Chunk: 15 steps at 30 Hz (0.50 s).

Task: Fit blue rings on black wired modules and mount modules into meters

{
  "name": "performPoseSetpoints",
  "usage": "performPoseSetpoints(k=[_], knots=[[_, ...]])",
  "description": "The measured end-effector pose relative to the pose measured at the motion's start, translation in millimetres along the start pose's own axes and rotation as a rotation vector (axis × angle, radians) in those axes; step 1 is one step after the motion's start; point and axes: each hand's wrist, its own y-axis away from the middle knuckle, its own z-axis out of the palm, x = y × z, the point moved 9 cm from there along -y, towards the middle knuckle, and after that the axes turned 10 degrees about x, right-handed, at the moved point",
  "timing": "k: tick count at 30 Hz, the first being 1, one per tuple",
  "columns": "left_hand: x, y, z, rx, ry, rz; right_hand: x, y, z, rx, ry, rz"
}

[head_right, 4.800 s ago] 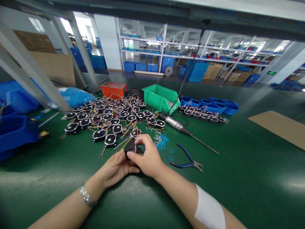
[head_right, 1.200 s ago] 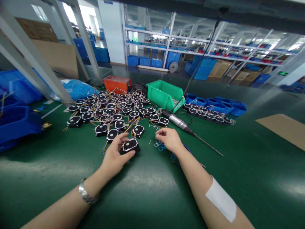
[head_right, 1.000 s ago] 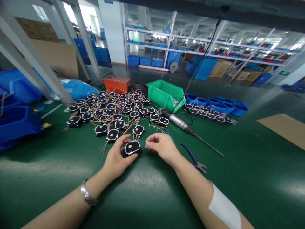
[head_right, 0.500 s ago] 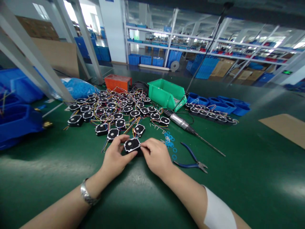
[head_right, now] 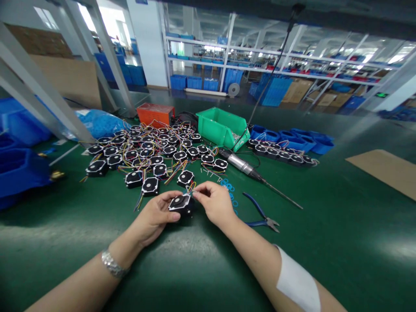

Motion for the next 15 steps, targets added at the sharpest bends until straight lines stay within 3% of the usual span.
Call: performPoseSetpoints(k=[9, 15], knots=[[1, 0, 2.4, -0.022, -0.036, 0.013, -10, 4, -2, -0.006, 0.037, -0.048], [4, 0, -1.1, 0.007, -0.044, 0.027, -20, 8, -17, 0.143, 0.023, -0.151]])
